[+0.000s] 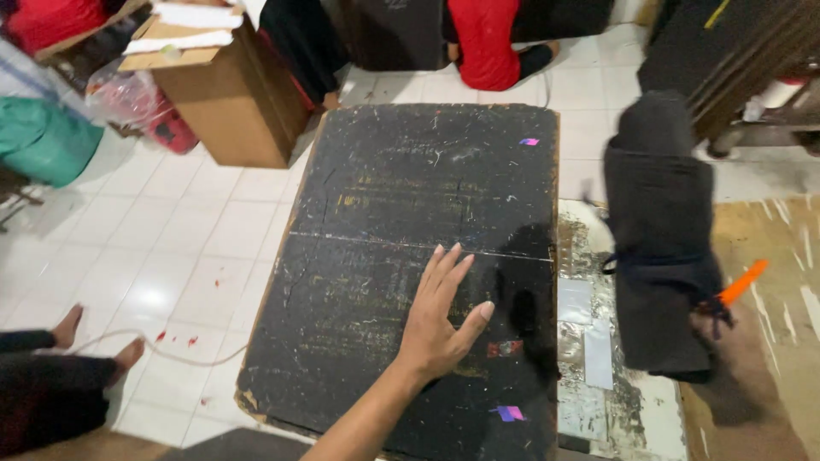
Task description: Preparing and smoothing fabric sleeves on a printing platen
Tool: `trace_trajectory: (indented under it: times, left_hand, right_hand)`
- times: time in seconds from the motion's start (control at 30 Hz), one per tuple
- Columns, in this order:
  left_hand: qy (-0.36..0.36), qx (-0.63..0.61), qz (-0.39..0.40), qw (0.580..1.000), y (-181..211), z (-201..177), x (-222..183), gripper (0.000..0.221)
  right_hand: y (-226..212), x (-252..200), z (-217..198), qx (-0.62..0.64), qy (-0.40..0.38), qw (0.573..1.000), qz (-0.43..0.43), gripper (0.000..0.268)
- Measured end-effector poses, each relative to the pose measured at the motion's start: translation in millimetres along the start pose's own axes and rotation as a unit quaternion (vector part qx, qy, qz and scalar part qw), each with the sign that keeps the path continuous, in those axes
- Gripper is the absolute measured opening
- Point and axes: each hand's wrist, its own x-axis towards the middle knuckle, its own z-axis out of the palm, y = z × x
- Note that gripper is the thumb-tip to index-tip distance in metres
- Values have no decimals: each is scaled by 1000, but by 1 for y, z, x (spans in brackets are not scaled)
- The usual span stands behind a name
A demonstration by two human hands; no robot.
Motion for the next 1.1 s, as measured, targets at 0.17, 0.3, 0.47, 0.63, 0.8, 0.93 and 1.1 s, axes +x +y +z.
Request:
trace_trajectory:
  times: [0.17, 0.3, 0.47, 0.63, 0.8, 0.93, 1.1]
  left_hand:
    - [-87, -258, 6, 962, 41, -54, -15, 73]
    - [-168, -479, -26, 861, 30, -78, -20, 70]
    - [-37, -518, -14, 855, 18, -98, -31, 56]
    - [11, -370, -108, 923, 5, -127, -41, 94]
    - [-2, -217, -63, 974, -13, -133, -61, 101]
    - [-95, -86, -51, 990, -40, -115, -71, 93]
    - [-124, -83, -34, 988, -46, -110, -84, 70]
  right_hand:
    - [-68, -171, 152, -9, -147, 970, -194, 55]
    - [-129, -253, 238, -82, -186, 965, -167, 44]
    - [-132, -275, 257, -150, -219, 962, -60, 66]
    - [-174, -295, 280, -231, -177, 952, -96, 82]
    - [-154, -290, 286, -341, -175, 869, -313, 46]
    - [-106, -264, 298, -447, -266, 826, -217, 29]
    - [-68, -250, 277, -407, -305, 831, -225, 23]
